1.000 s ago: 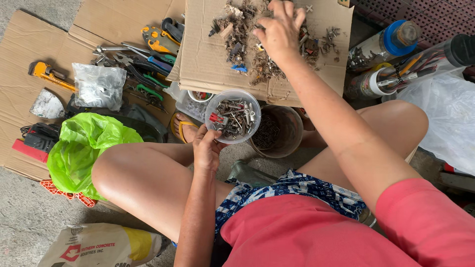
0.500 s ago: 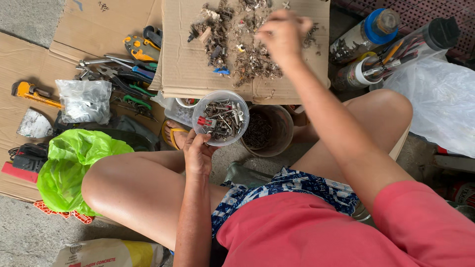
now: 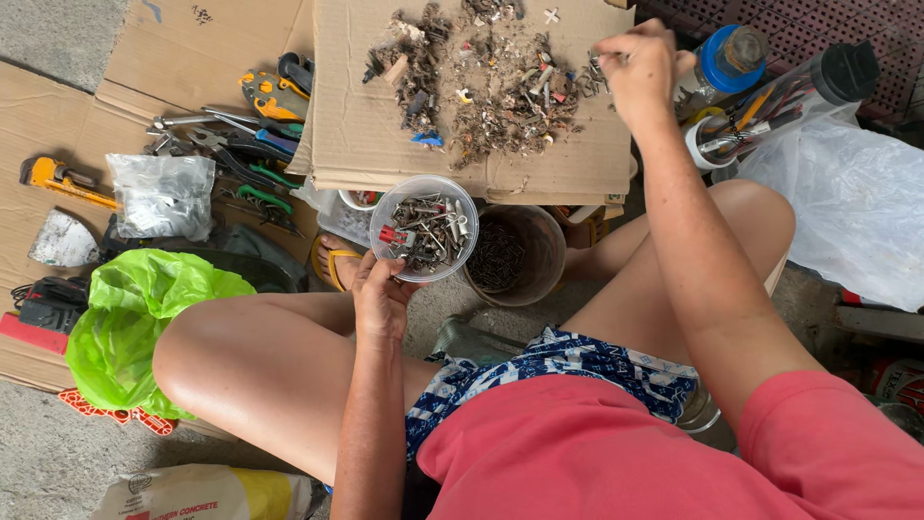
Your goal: The person sorts through a pile of metal screws, bolts, and debris on a cardboard sheet by hand, picking out specific screws and placing them into a plastic container.
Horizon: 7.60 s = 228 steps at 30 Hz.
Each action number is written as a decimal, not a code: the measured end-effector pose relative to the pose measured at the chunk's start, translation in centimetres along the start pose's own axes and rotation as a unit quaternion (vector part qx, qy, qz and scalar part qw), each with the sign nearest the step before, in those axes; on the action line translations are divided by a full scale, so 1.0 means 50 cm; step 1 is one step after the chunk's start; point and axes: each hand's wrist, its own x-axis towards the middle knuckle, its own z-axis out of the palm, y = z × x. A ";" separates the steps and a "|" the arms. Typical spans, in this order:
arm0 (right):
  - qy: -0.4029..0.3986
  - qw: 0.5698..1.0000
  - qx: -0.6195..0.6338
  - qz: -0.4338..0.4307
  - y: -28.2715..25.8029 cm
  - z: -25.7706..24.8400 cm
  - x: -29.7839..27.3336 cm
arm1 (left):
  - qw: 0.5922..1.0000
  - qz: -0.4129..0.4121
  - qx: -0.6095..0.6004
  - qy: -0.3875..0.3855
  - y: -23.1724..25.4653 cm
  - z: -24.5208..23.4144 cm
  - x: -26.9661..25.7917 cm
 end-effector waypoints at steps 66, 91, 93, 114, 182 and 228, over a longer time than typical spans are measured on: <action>-0.191 0.953 0.229 -0.048 -0.349 0.056 0.007 | 0.999 0.013 -0.029 -0.012 -0.008 -0.018 0.005; -0.073 0.994 -0.045 -0.070 -0.170 0.028 -0.079 | 1.000 0.002 -0.020 -0.005 -0.019 -0.014 0.005; -0.077 0.993 -0.060 -0.063 -0.169 0.039 -0.075 | 1.000 0.001 -0.017 -0.003 -0.019 -0.014 0.006; -0.150 0.975 -0.034 -0.162 -0.302 0.067 -0.150 | 1.000 0.001 -0.015 -0.005 -0.020 -0.014 -0.005; -0.130 0.984 0.095 0.082 -0.298 0.070 -0.080 | 0.998 -0.062 0.010 0.008 -0.149 -0.005 -0.032; -0.227 0.919 0.305 0.102 -0.340 0.002 -0.078 | 0.999 -0.049 -0.018 0.007 -0.152 -0.004 -0.023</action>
